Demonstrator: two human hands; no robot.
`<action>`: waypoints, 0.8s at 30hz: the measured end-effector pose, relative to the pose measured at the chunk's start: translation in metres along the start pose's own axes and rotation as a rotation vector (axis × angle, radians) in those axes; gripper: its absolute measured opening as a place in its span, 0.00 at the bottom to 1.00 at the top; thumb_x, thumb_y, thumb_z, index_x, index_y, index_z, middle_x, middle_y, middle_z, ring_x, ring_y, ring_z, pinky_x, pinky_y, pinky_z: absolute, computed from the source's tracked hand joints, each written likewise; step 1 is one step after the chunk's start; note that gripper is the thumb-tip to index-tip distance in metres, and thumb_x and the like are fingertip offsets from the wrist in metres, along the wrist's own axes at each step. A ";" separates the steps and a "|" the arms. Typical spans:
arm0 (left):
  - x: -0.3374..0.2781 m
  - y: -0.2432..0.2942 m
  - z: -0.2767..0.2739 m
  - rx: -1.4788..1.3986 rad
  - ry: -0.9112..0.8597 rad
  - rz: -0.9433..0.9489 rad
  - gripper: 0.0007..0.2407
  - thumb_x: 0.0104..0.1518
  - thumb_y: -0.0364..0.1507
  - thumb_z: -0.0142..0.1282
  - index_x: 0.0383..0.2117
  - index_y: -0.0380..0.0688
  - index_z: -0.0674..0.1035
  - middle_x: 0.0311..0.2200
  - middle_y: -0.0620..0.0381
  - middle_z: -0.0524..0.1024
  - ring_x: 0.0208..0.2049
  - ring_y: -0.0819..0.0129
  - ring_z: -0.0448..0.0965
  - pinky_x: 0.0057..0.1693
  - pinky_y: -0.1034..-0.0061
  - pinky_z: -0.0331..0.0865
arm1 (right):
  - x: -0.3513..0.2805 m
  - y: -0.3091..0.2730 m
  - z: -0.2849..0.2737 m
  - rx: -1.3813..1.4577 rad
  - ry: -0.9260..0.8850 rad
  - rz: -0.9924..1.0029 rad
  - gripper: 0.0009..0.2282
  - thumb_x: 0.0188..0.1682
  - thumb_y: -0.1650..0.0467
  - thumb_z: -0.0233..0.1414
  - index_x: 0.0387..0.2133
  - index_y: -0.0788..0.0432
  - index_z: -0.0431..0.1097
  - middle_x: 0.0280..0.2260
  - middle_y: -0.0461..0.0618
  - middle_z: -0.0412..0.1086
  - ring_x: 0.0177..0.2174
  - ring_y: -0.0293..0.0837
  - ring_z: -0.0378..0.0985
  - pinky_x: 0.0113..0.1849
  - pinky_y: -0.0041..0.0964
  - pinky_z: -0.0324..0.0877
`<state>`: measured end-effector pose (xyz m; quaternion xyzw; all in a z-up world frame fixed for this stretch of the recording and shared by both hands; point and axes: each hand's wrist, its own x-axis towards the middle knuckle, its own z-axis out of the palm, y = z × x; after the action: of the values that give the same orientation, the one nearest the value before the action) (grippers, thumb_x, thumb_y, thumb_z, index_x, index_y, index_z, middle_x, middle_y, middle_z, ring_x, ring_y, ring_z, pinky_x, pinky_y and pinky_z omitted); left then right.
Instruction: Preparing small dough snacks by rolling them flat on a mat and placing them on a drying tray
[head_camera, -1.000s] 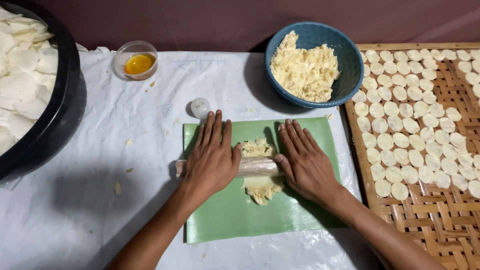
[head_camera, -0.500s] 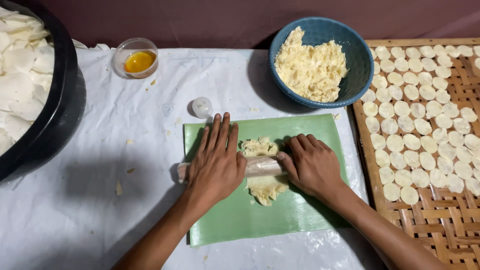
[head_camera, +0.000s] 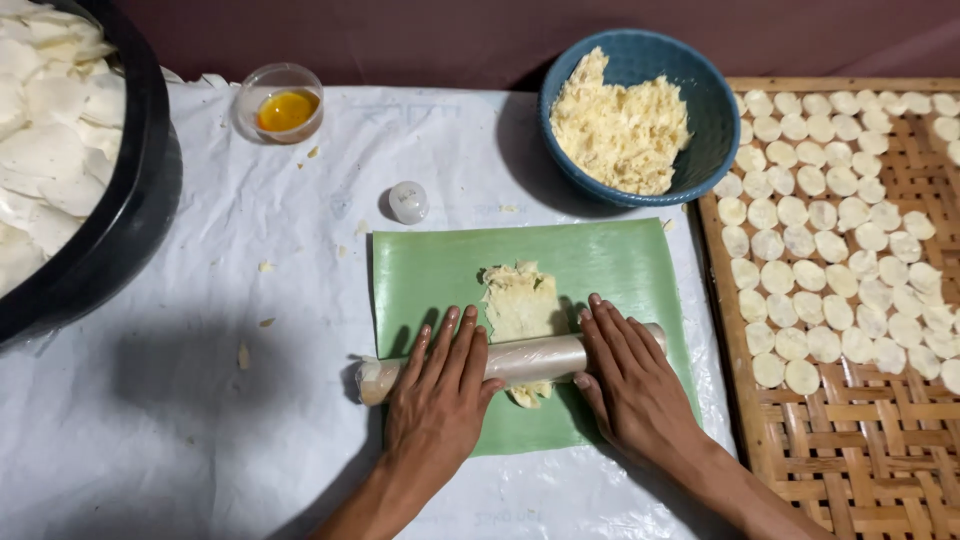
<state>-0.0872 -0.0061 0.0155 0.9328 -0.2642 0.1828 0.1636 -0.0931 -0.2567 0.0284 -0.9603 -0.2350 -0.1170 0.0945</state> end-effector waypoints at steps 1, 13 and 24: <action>0.002 -0.002 0.000 -0.045 -0.044 -0.009 0.22 0.62 0.38 0.52 0.54 0.29 0.73 0.64 0.36 0.66 0.68 0.46 0.61 0.70 0.51 0.51 | 0.007 0.003 -0.007 0.081 -0.052 0.044 0.27 0.56 0.61 0.39 0.61 0.72 0.58 0.67 0.69 0.51 0.63 0.61 0.59 0.60 0.54 0.56; 0.047 -0.032 0.010 -0.144 -0.113 -0.136 0.22 0.67 0.38 0.43 0.55 0.26 0.70 0.63 0.26 0.60 0.70 0.36 0.54 0.70 0.48 0.50 | 0.061 0.027 0.003 0.039 -0.184 0.199 0.33 0.56 0.49 0.36 0.68 0.57 0.55 0.67 0.65 0.52 0.69 0.58 0.46 0.65 0.51 0.46; -0.016 0.015 -0.001 -0.035 -0.083 -0.042 0.26 0.64 0.37 0.38 0.61 0.23 0.66 0.66 0.30 0.62 0.70 0.47 0.57 0.73 0.53 0.44 | -0.016 -0.007 0.007 0.022 0.018 0.077 0.36 0.54 0.55 0.36 0.66 0.76 0.45 0.66 0.72 0.54 0.67 0.61 0.55 0.66 0.53 0.47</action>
<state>-0.1088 -0.0110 0.0121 0.9419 -0.2543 0.1358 0.1726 -0.1088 -0.2555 0.0184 -0.9664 -0.1985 -0.1193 0.1118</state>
